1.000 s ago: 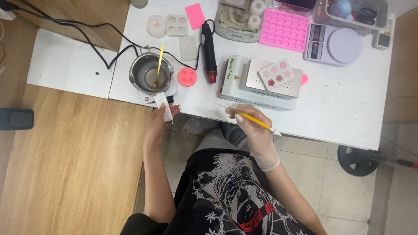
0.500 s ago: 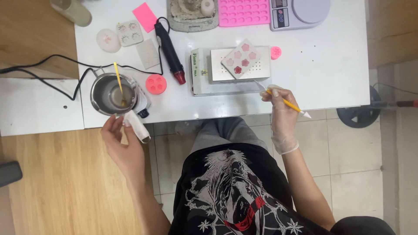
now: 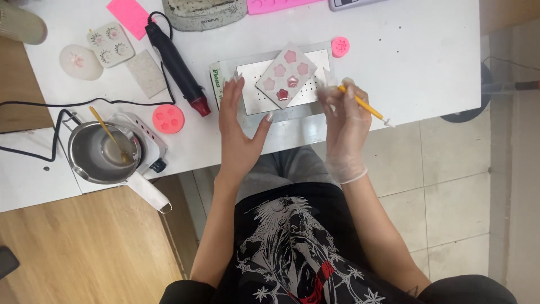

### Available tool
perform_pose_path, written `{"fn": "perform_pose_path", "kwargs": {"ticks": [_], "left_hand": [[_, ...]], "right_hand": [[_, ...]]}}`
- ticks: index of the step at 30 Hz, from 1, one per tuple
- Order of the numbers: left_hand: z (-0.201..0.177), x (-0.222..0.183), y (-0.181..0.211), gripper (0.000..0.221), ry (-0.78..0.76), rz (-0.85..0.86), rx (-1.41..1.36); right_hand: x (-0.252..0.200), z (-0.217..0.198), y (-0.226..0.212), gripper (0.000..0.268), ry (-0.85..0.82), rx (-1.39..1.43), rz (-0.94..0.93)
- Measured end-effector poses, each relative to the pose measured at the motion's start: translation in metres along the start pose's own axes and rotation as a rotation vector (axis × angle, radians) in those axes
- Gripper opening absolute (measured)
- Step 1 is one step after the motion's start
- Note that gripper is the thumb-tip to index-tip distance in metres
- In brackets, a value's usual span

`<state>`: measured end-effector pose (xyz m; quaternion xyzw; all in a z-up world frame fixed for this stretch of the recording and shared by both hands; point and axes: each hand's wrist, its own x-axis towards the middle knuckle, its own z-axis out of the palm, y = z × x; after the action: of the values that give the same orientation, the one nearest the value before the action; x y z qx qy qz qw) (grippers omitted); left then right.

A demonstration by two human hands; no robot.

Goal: Preparing small flower-shaped wax pieces in a mold using a pick tool.

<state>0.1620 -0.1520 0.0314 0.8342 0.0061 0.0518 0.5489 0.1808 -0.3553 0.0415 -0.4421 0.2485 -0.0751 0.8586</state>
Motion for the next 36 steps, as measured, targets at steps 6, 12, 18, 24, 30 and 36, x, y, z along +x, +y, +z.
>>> {"fn": "perform_pose_path", "kwargs": {"ticks": [6,12,18,24,30,36], "left_hand": [[0.009,0.014,-0.003,0.096,-0.107,0.020,0.186],[0.014,0.005,-0.007,0.109,-0.092,-0.056,0.084],[0.016,0.001,-0.008,0.111,-0.101,-0.076,0.055],[0.016,-0.002,-0.010,0.110,-0.105,-0.081,0.062],[0.016,-0.002,-0.009,0.107,-0.111,-0.090,0.099],[0.018,-0.010,-0.010,0.111,-0.105,-0.079,0.102]], "right_hand": [[0.020,0.004,-0.002,0.027,-0.054,0.044,-0.005],[0.027,0.004,0.000,0.026,-0.117,0.080,0.016],[0.031,-0.001,0.005,0.024,-0.145,0.122,0.032],[0.034,-0.002,0.011,0.025,-0.152,0.119,0.033],[0.038,-0.005,0.013,0.025,-0.179,0.146,0.041],[0.035,0.005,0.011,0.026,-0.179,0.106,0.051]]}}
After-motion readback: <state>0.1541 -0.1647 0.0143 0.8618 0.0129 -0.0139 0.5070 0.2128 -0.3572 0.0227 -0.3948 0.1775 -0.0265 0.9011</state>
